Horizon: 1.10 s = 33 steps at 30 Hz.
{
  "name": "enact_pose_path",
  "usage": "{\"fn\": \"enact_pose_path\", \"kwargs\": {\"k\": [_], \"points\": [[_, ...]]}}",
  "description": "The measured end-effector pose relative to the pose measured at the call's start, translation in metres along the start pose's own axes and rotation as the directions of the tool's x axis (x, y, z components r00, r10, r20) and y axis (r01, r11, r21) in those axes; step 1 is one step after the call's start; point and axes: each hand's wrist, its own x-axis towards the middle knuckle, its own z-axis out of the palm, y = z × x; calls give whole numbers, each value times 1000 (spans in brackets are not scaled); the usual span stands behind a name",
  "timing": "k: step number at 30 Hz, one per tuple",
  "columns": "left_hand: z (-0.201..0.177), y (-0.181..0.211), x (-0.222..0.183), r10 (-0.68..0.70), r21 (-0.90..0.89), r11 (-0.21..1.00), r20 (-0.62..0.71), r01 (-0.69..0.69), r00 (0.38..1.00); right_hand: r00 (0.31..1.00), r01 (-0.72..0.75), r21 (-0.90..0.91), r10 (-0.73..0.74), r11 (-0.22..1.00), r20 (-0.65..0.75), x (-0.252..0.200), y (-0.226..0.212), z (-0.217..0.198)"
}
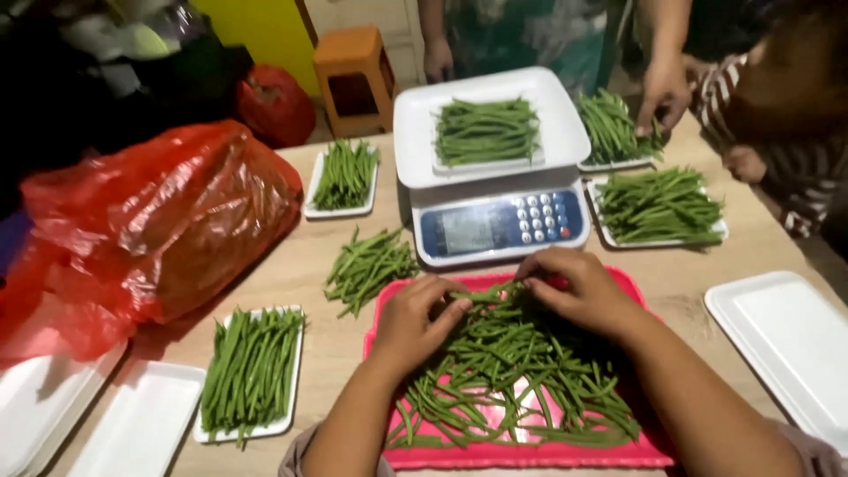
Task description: Sorting green beans by snapping off the ends and weighing them on a digital scale for packaging.
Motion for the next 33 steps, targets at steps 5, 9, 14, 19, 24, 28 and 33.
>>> {"fn": "enact_pose_path", "kwargs": {"k": [5,9,14,19,24,28,33], "points": [[-2,4,-2,-24,-23,999,23,24,999,998,-53,6,53,999,17,-1,-1,1],[-3,4,-2,-60,-60,996,12,61,998,997,-76,14,76,997,18,-2,-2,1],[5,-7,-6,-84,-91,993,-51,79,995,999,-33,60,33,998,-1,-4,-8,-1],[6,-6,-5,-12,-97,995,-140,-2,990,986,79,72,-67,994,-151,-7,8,-12],[-4,17,-3,-92,-151,986,-120,74,988,990,80,80,-70,994,-119,-10,-20,-11],[0,11,-1,-181,-252,957,-135,142,974,996,-60,104,67,993,-61,-11,-1,-7],[0,12,-1,-273,-379,900,-102,217,956,958,-280,256,287,925,9,-8,-20,-11]]}}
